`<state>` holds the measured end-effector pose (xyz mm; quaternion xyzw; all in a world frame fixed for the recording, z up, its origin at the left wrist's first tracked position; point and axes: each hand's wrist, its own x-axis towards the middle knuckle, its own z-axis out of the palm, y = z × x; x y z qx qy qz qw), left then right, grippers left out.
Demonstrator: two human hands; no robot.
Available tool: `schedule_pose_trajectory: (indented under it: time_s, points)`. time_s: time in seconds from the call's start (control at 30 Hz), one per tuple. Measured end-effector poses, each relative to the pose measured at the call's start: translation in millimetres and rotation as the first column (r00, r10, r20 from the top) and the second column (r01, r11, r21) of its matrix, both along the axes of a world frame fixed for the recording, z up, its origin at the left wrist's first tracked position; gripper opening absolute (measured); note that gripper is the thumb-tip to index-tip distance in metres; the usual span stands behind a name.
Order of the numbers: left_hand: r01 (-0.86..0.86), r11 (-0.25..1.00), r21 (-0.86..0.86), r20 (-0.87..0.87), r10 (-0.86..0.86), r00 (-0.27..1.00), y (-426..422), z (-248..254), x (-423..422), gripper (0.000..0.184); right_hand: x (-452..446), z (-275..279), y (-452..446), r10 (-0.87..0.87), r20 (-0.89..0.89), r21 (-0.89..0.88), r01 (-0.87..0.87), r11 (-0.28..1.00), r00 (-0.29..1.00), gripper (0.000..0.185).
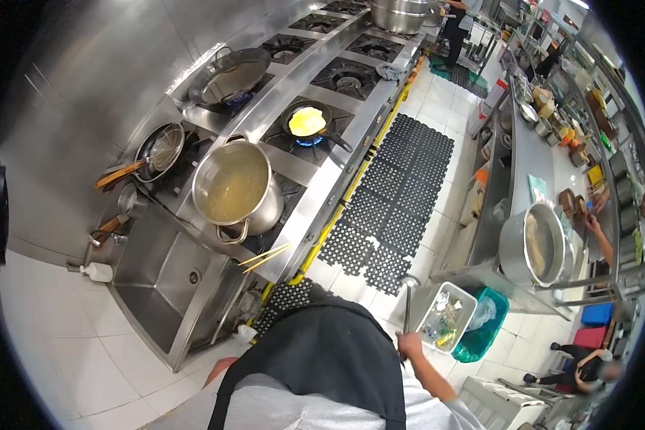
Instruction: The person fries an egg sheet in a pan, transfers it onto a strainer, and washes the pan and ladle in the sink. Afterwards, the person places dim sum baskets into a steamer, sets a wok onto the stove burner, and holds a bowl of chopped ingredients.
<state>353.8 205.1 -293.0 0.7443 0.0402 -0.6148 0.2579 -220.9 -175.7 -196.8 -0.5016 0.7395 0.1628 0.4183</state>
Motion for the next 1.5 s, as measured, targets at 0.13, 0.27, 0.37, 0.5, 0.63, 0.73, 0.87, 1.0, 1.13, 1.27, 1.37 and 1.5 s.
schedule_pose_trajectory:
  time_s: [0.13,0.27,0.37,0.5,0.63,0.73,0.87,1.0,1.13,1.27,1.37,1.5]
  points:
    - [-0.221,0.975,-0.009,0.099,0.221,0.970,-79.1,4.7,5.8,0.034,-69.1,-38.4,19.1,-0.012,-0.247,-0.113,-0.017,0.993,0.969,0.054]
    - [-0.244,0.968,-0.049,0.149,0.249,0.957,-133.0,14.9,-0.1,0.034,-64.1,-64.2,-126.4,-0.808,0.433,0.465,0.669,0.580,0.399,0.027]
    - [-0.318,0.946,-0.063,0.187,0.324,0.927,-157.3,37.1,-13.3,0.035,16.9,-25.0,-231.3,-0.752,0.241,0.859,0.495,-0.129,-0.614,0.036]
    - [-0.438,0.898,-0.046,0.207,0.438,0.875,-147.6,54.9,-59.9,0.038,64.5,-31.0,-276.8,-0.523,0.546,-0.190,0.704,0.684,0.655,0.021]
    - [-0.550,0.829,0.101,0.242,0.516,0.822,-135.4,72.6,-133.0,0.038,75.2,-29.1,-400.2,0.062,0.360,-0.722,0.236,0.651,0.931,0.028]
    - [-0.556,0.820,0.137,0.203,0.526,0.826,-141.8,80.5,-201.6,0.040,125.7,4.6,-519.3,0.246,0.279,-0.790,0.076,0.609,0.928,0.031]
    - [-0.472,0.877,0.090,0.172,0.453,0.875,-158.7,86.4,-277.7,0.042,199.1,16.6,-665.8,0.406,0.206,-0.806,-0.081,0.586,0.890,0.037]
    - [-0.480,0.875,0.059,0.198,0.461,0.865,-156.3,108.5,-337.8,0.044,261.1,-3.4,-763.9,0.510,0.106,-0.828,-0.209,0.521,0.853,0.043]
    - [-0.529,0.847,-0.045,0.226,0.524,0.821,-141.6,118.8,-380.2,0.046,292.4,-15.8,-801.4,0.486,0.067,-0.780,-0.258,0.570,0.871,0.046]
    - [-0.751,0.617,0.236,0.274,0.699,0.661,-249.5,207.3,-382.4,0.050,309.2,5.3,-766.3,0.574,-0.065,-0.974,-0.178,0.143,0.816,0.044]
    - [-0.743,0.615,0.265,0.259,0.697,0.669,-276.5,216.6,-387.6,0.050,304.2,-43.5,-713.4,0.729,0.234,-0.749,-0.358,0.557,0.643,0.060]
    - [-0.685,0.721,0.110,0.245,0.648,0.721,-205.7,140.7,-428.6,0.044,325.7,1.2,-608.2,-0.388,0.777,0.524,-0.169,0.835,0.495,0.048]
